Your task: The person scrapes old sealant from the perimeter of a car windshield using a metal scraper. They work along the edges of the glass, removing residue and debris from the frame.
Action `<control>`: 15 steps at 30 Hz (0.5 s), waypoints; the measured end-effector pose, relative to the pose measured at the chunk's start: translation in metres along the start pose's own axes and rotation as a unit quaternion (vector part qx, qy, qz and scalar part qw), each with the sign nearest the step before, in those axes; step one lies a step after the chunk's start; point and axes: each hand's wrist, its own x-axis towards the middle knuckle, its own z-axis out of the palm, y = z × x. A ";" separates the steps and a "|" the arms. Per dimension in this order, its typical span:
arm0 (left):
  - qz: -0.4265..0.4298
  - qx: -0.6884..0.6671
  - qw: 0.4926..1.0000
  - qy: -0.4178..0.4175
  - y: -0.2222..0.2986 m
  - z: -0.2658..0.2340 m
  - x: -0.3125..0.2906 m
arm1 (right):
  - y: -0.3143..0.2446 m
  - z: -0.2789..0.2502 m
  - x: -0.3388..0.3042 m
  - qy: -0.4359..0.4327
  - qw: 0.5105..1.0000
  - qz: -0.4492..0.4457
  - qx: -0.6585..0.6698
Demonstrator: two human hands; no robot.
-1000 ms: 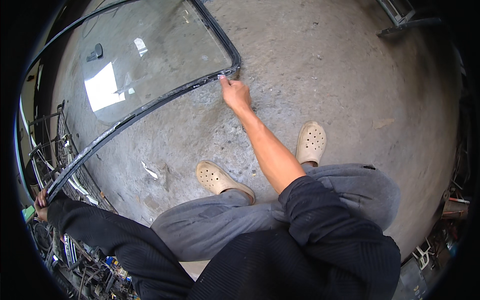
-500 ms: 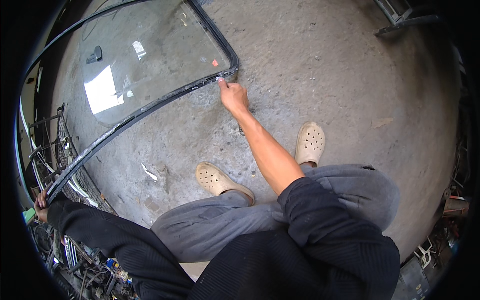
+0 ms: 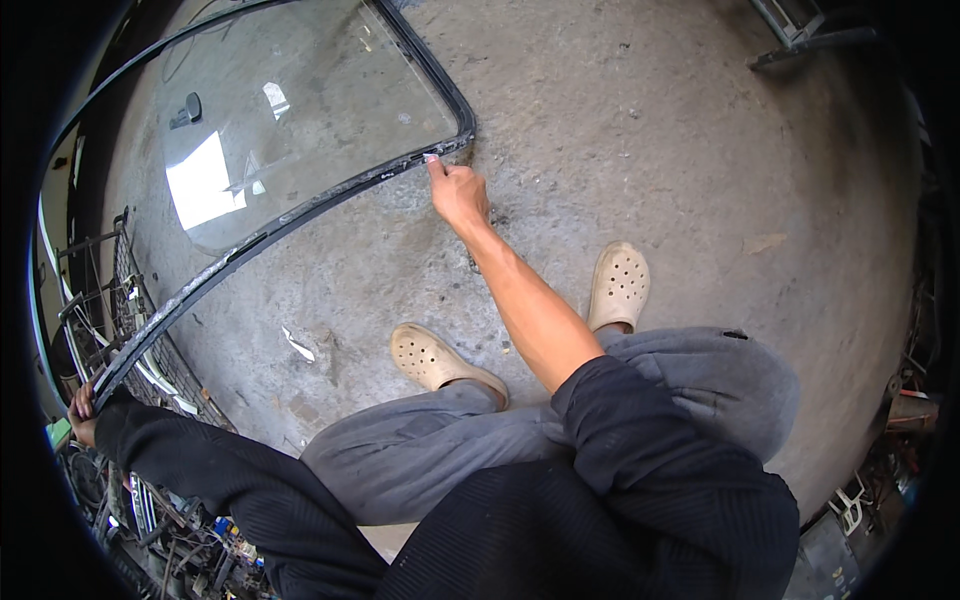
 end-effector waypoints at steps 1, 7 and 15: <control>0.001 0.002 1.000 0.000 0.005 0.001 0.000 | 0.001 0.001 0.003 0.006 1.000 -0.004 0.004; -0.007 -0.005 1.000 -0.004 -0.004 -0.012 0.005 | 0.002 0.003 -0.002 0.011 1.000 -0.022 0.006; -0.011 0.013 1.000 -0.024 0.020 -0.027 0.018 | -0.006 0.001 -0.010 0.003 1.000 -0.020 0.007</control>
